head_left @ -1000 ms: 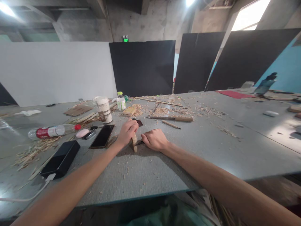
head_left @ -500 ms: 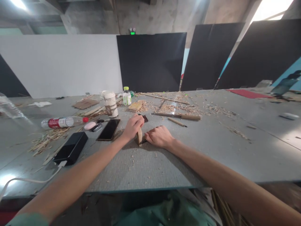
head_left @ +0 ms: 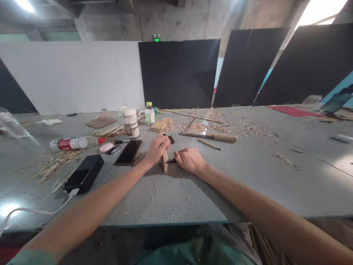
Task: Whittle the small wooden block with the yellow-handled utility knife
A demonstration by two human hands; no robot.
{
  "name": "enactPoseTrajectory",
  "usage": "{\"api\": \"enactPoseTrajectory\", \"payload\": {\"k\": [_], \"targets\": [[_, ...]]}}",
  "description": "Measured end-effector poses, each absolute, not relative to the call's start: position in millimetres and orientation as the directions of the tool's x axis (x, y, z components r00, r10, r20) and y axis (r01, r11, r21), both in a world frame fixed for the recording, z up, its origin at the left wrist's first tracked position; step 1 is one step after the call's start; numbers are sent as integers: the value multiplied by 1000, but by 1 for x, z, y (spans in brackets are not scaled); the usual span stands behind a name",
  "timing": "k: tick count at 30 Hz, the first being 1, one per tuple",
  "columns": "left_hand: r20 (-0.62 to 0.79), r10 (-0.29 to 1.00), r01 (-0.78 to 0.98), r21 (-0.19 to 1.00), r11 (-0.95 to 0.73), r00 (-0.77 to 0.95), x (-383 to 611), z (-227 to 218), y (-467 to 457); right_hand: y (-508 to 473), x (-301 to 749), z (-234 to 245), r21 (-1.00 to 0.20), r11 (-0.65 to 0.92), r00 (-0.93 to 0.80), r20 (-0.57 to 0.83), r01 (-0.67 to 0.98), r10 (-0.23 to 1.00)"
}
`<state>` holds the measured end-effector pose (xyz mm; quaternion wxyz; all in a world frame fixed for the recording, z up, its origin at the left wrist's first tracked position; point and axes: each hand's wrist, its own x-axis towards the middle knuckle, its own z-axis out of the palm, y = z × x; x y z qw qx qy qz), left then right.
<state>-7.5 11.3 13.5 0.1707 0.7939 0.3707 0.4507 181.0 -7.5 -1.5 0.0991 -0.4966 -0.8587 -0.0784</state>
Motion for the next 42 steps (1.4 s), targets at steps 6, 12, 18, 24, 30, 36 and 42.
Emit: {"api": "enactPoseTrajectory", "payload": {"k": [6,12,18,24,30,36,42], "targets": [[602,720,427,582,-692,347,-8,14,10,-8,182,-1,120,601,-612,191,790,767],[558,757,444,614,-652,340,-9,13,11,-6,187,-2,-39,574,-539,299,818,788],[566,750,445,606,-660,342,-9,14,11,-8,184,0,9,534,-516,271,846,813],[583,733,438,590,-679,350,-9,15,10,-8,184,-2,130,599,-612,215,790,761],[600,731,431,594,-679,326,-8,13,12,-8,187,-1,23,579,-555,321,815,768],[591,738,435,599,-672,326,-8,13,11,-7,183,-4,-8,536,-512,287,844,810],[578,746,441,605,-663,330,-8,13,10,-11,184,-1,41,537,-527,267,843,807]]}}
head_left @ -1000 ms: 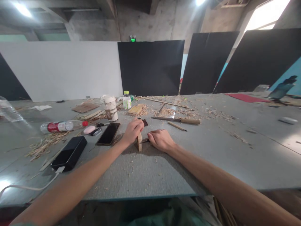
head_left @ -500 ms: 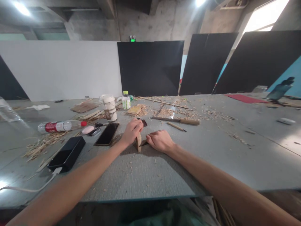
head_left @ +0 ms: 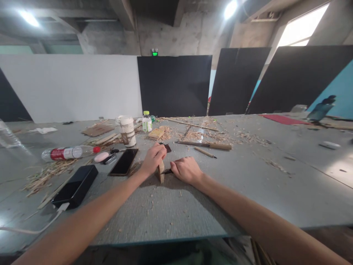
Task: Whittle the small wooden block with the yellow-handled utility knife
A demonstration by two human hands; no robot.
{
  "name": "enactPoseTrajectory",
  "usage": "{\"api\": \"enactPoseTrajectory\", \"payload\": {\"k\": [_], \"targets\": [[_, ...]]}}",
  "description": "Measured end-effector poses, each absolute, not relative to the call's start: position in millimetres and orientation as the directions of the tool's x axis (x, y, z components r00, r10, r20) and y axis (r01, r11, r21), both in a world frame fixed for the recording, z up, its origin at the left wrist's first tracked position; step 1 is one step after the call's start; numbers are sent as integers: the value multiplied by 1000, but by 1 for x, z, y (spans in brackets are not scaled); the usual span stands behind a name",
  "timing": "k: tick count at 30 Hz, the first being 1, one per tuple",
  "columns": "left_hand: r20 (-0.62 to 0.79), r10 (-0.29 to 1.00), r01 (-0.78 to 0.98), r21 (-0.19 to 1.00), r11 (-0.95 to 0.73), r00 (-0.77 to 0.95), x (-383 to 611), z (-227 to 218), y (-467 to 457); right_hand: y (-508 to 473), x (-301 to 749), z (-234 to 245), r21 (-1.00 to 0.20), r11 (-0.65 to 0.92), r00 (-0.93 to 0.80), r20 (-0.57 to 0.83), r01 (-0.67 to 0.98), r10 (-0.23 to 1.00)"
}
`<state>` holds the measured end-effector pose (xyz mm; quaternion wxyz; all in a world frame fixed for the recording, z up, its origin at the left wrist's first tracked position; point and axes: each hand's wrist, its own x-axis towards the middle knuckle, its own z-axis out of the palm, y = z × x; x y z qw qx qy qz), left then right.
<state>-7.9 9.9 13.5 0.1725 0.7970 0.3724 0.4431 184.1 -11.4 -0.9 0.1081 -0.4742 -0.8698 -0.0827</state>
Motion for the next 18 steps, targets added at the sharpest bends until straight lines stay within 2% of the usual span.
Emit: {"api": "enactPoseTrajectory", "payload": {"k": [18], "targets": [[578,748,441,607,-661,326,-6,16,10,-13,183,2,60,520,-514,280,852,811]]}}
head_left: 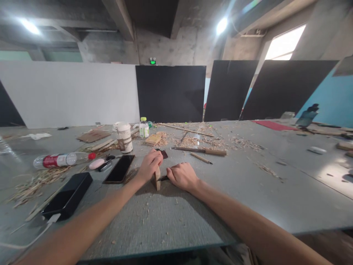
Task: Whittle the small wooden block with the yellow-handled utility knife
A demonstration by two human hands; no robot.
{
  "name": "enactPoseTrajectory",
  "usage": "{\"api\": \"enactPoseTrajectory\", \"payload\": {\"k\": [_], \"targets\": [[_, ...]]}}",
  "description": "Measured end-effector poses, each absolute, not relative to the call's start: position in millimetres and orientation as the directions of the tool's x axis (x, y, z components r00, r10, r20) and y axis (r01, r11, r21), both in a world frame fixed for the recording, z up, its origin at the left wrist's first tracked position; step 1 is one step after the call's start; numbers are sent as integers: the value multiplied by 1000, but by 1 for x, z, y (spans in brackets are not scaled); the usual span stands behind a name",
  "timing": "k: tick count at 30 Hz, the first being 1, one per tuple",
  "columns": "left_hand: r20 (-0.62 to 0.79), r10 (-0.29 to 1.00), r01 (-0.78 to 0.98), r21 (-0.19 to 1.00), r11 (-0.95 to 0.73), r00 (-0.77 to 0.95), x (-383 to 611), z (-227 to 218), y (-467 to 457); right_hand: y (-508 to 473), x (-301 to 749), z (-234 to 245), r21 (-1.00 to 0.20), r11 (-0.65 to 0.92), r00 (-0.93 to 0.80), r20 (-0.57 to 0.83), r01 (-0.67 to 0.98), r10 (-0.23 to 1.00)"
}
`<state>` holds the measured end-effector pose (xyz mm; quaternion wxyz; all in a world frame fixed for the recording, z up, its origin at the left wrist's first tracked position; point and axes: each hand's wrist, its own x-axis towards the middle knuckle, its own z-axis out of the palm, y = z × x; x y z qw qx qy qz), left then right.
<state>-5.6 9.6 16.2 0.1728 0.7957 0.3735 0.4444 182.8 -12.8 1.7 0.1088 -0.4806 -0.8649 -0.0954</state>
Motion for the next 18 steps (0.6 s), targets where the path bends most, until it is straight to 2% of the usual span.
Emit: {"api": "enactPoseTrajectory", "payload": {"k": [5,7,10,12,15,18], "targets": [[568,755,433,620,-655,329,-6,15,9,-10,191,8,70,585,-576,305,808,759],[566,752,430,617,-659,338,-6,15,10,-7,199,9,20,613,-584,331,789,741],[561,753,425,622,-658,344,-7,13,11,-3,211,9,-121,659,-564,418,742,712],[560,752,425,621,-658,346,-7,13,11,0,216,9,-212,671,-516,492,711,701],[561,755,432,620,-655,339,-7,14,10,4,215,9,-316,594,-362,557,740,748],[555,763,436,627,-646,333,-7,15,8,6,212,8,-341,520,-265,573,783,775]]}}
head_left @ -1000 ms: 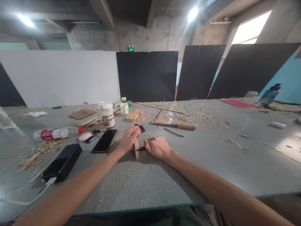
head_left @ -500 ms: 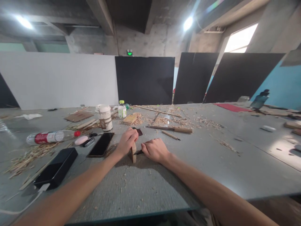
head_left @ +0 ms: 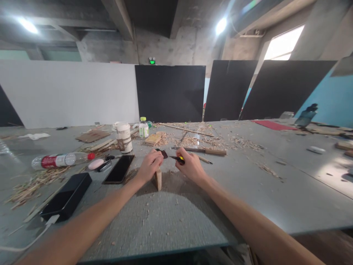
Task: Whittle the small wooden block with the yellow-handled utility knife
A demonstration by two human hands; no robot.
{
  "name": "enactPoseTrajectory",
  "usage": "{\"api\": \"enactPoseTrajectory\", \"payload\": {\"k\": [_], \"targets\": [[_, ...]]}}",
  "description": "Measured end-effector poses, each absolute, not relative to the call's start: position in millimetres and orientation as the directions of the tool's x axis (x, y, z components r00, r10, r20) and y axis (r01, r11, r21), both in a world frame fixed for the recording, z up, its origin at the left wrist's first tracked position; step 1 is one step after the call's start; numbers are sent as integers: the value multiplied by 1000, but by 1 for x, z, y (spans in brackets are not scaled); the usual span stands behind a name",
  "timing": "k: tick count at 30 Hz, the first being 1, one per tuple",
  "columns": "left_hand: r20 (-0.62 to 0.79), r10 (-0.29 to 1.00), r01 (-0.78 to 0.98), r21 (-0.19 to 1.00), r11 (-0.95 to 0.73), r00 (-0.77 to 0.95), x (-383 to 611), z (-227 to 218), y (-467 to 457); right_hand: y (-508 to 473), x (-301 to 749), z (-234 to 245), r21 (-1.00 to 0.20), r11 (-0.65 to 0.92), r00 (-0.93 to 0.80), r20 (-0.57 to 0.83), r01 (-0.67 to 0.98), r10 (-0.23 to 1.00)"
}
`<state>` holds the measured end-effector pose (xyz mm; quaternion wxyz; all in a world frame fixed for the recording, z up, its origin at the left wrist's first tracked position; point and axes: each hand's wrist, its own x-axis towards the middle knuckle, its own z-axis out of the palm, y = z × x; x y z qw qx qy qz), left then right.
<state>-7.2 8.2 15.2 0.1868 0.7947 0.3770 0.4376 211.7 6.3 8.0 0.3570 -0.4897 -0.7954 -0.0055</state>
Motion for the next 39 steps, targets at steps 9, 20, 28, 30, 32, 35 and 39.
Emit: {"api": "enactPoseTrajectory", "payload": {"k": [9,20,28,30,32,35,39], "targets": [[544,770,446,628,-637,334,-8,13,11,9,214,9,-333,523,-265,582,785,769],[560,749,472,585,-660,354,-8,14,11,-9,215,21,-255,797,-690,401,548,603],[555,755,490,579,-651,348,-9,13,10,-13,200,17,-66,630,-575,344,774,742],[574,743,487,568,-664,344,-9,13,11,-12,198,16,-34,589,-544,345,807,765],[589,729,483,554,-678,348,-10,11,12,-12,196,14,-14,568,-530,339,823,777],[607,715,464,551,-693,347,-10,9,14,-11,192,11,23,533,-515,294,846,805],[616,712,454,557,-696,337,-10,9,14,-10,189,10,94,511,-518,243,854,820]]}}
